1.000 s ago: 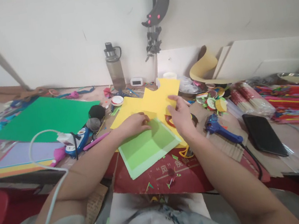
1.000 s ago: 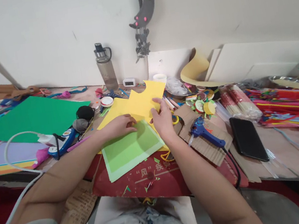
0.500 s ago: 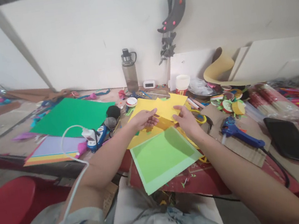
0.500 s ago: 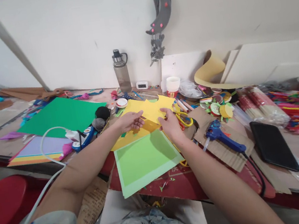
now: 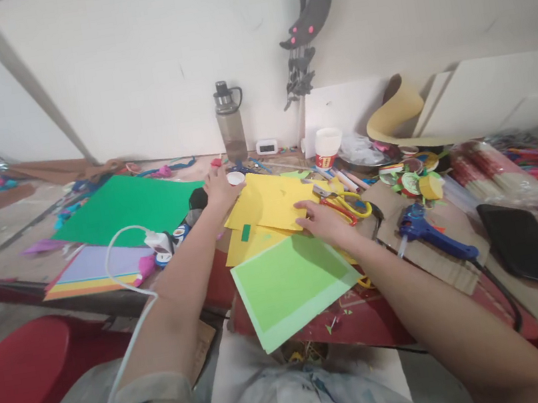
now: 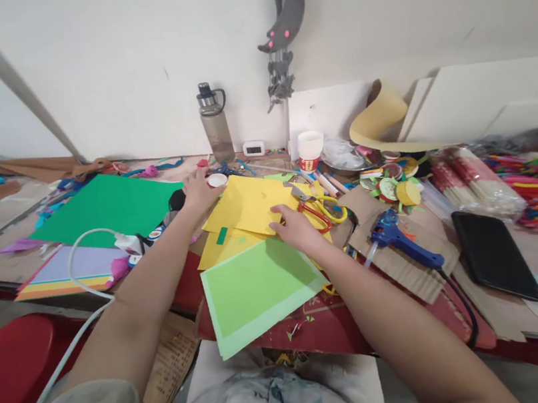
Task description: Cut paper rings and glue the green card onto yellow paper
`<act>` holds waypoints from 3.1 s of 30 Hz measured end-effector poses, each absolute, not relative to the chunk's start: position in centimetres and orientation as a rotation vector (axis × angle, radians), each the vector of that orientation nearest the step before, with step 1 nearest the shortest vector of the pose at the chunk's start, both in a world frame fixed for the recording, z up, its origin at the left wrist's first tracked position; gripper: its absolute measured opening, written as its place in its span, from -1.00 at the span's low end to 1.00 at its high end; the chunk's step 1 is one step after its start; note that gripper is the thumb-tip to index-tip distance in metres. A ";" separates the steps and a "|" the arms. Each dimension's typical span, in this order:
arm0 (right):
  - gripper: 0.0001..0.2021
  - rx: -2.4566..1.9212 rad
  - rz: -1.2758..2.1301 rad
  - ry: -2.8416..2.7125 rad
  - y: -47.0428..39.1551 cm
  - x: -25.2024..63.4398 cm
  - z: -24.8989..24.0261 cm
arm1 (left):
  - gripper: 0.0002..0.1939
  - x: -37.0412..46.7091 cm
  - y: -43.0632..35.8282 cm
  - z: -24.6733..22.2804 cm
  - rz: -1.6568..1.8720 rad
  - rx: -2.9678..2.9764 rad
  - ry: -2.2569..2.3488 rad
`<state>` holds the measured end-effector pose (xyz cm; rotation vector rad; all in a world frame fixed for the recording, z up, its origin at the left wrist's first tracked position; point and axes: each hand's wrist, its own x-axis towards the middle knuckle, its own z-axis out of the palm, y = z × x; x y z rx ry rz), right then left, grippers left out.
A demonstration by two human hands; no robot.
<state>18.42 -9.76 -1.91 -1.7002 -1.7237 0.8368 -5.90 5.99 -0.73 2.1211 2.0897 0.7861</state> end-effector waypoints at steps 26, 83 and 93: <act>-0.67 -1.520 0.541 -1.759 -10.1 18.6 -1.3 | -0.30 -1.6 2.8 0.0 0.910 1.408 0.769; -0.27 -1.517 1.139 -1.351 -9.7 19.1 -0.6 | -0.10 -1.9 3.4 -2.9 0.970 1.641 1.049; -0.46 -1.554 0.942 -1.633 -10.2 19.1 -0.5 | -0.21 -2.1 4.0 -3.3 1.090 1.594 1.131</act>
